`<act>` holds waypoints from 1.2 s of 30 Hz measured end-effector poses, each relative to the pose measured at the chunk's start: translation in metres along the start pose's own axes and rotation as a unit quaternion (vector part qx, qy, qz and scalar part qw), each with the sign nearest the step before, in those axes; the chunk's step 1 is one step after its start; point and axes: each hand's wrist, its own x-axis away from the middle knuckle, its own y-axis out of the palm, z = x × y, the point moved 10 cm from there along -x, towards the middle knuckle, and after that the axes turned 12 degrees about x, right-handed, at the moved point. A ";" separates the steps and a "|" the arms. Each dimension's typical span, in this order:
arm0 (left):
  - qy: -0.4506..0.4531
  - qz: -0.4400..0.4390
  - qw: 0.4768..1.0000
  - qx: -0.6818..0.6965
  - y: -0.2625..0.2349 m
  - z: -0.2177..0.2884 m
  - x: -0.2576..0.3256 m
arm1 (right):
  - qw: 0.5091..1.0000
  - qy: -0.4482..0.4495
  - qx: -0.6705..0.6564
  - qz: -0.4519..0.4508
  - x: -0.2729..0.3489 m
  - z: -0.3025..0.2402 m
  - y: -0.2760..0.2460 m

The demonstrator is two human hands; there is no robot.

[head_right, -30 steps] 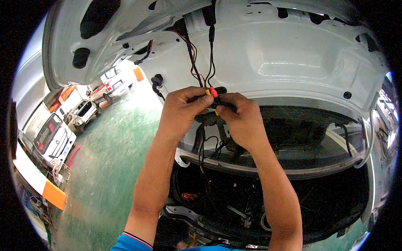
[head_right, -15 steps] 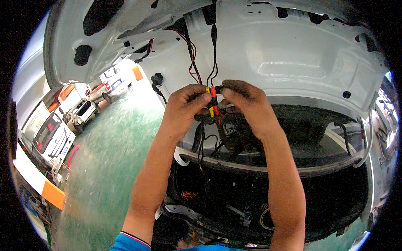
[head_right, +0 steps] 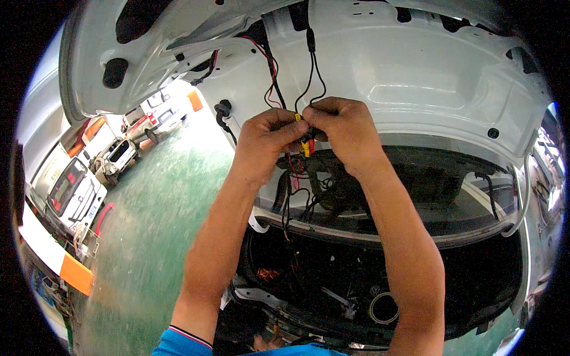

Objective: The person works under the open trunk lid of a white car, using a screwdriver to remove fasteners and then manipulating and connecting electrical wires and connectors. They repeatedly strip, twist, and join wires, securing connections with tape.

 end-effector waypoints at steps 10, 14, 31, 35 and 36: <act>0.004 0.035 0.982 0.183 -0.001 -0.029 0.005 | 0.972 0.065 -0.223 0.036 0.011 0.042 0.000; 0.017 -0.004 0.958 0.288 0.000 -0.039 0.004 | 0.952 0.081 -0.293 0.028 0.008 0.055 0.000; 0.007 -0.026 0.999 0.044 0.010 -0.022 0.002 | 0.984 0.073 -0.157 -0.039 0.016 0.026 0.001; -0.015 -0.030 0.995 0.090 0.004 -0.022 0.005 | 0.990 0.060 -0.123 -0.041 0.012 0.031 0.001; -0.026 -0.027 0.992 0.117 0.001 -0.022 0.005 | 0.991 0.057 -0.109 -0.044 0.010 0.032 -0.001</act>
